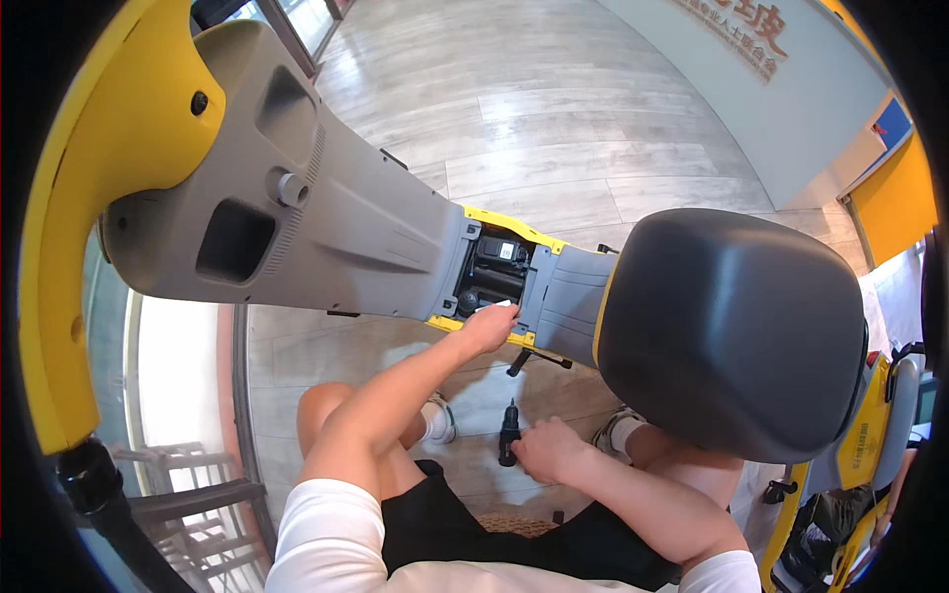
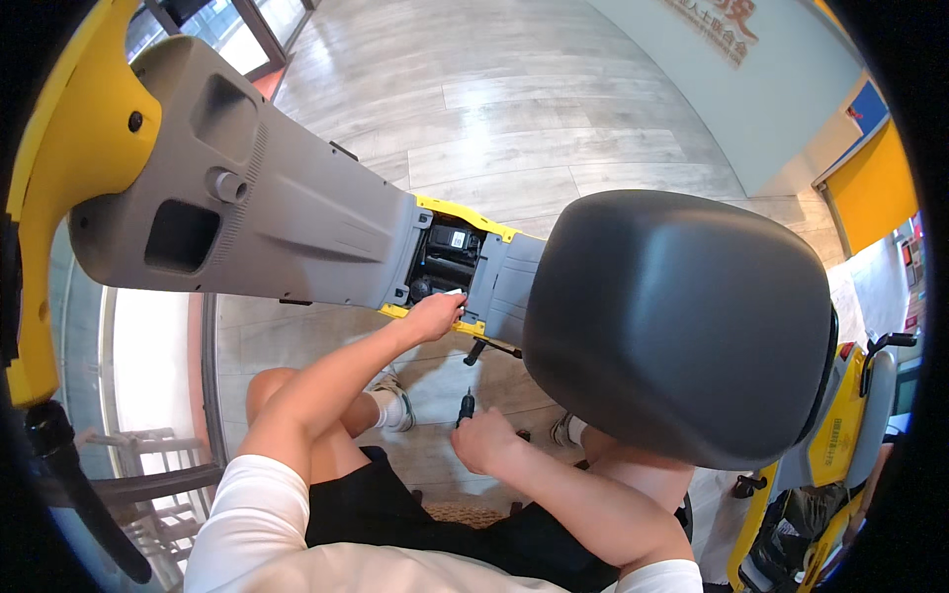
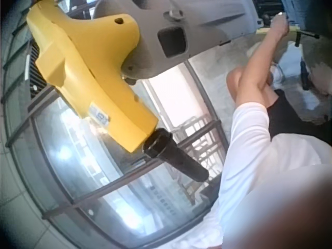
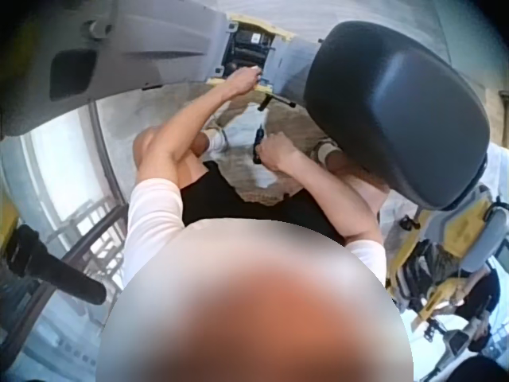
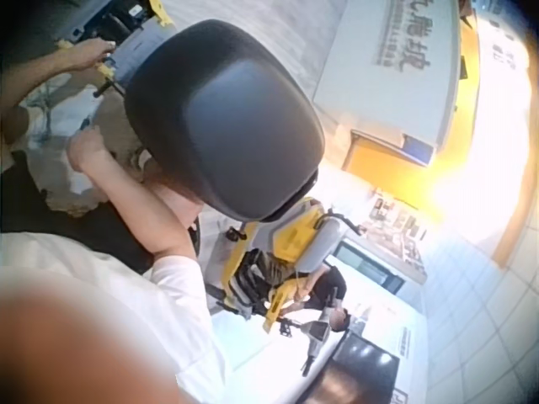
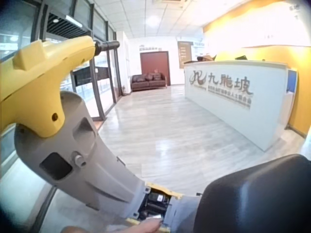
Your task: The person is repairing the electrical wiring inside a yellow electric scooter using hands and a power drill.
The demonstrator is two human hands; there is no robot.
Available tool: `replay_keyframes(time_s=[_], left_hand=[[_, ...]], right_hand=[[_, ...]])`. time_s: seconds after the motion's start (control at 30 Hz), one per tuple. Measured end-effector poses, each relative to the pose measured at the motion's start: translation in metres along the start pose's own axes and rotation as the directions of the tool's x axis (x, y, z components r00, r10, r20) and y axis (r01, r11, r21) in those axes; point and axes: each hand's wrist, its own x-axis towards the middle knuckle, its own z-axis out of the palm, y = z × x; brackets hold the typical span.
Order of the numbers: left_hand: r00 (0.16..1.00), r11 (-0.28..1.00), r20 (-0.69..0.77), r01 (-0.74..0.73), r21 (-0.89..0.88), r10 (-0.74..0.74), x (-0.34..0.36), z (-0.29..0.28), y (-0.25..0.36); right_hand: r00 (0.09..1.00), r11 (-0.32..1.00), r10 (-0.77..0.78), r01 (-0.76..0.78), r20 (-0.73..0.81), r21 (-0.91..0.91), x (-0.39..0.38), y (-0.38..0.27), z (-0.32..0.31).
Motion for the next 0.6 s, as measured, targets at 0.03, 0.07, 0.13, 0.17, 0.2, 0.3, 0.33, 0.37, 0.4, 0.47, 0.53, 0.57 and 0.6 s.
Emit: replay_keyframes(time_s=[0.03,0.07,0.13,0.17,0.2,0.3,0.33,0.37,0.4,0.47,0.53,0.57,0.6], left_hand=[[0.999,0.999,0.029,-0.022,0.023,0.022,0.000,-0.001,0.000],[0.997,0.997,0.075,0.004,0.073,-0.010,0.000,-0.004,-0.001],[0.983,0.984,0.164,0.049,0.174,-0.078,0.002,-0.009,-0.005],[0.983,0.985,0.182,-0.007,0.173,-0.024,0.003,-0.012,-0.010],[0.992,0.978,0.123,0.006,0.211,-0.033,0.007,-0.015,-0.016],[0.992,0.966,-0.066,0.120,0.230,-0.108,0.019,-0.019,-0.041],[0.976,0.966,-0.154,0.179,0.185,-0.152,0.025,-0.021,-0.050],[0.951,0.959,-0.224,0.247,0.140,-0.212,0.030,-0.020,-0.058],[0.915,0.944,-0.290,0.318,0.092,-0.280,0.033,-0.021,-0.066],[0.885,0.944,-0.372,0.326,0.060,-0.282,0.037,-0.023,-0.081],[0.873,0.943,-0.394,0.330,0.045,-0.287,0.039,-0.027,-0.091],[0.880,0.943,-0.375,0.330,0.045,-0.290,0.039,-0.029,-0.095],[0.884,0.938,-0.354,0.343,0.047,-0.305,0.040,-0.031,-0.097]], right_hand=[[1.000,1.000,-0.009,0.010,0.011,-0.005,0.000,-0.001,0.000],[1.000,1.000,-0.018,0.018,0.007,-0.010,-0.001,-0.001,0.000],[1.000,1.000,-0.026,0.026,0.001,-0.016,0.000,0.000,-0.002],[1.000,1.000,-0.024,0.024,-0.001,-0.017,0.000,0.001,-0.003],[1.000,1.000,-0.016,0.016,0.009,-0.027,0.001,0.002,-0.003],[1.000,1.000,0.007,-0.007,0.012,0.013,0.002,0.003,-0.006],[1.000,1.000,-0.005,0.006,0.014,-0.003,0.002,0.004,-0.006],[1.000,1.000,-0.025,0.025,0.016,-0.010,0.001,0.004,-0.006],[0.999,0.999,-0.045,0.045,0.018,-0.017,0.000,0.005,-0.007],[0.998,0.998,-0.053,0.052,0.019,0.029,-0.001,0.007,-0.007],[0.999,0.997,-0.050,0.050,0.011,0.051,-0.001,0.010,-0.007],[0.999,0.998,-0.046,0.046,0.005,0.052,-0.001,0.011,-0.007],[0.999,0.998,-0.042,0.042,0.002,0.054,-0.001,0.013,-0.007]])
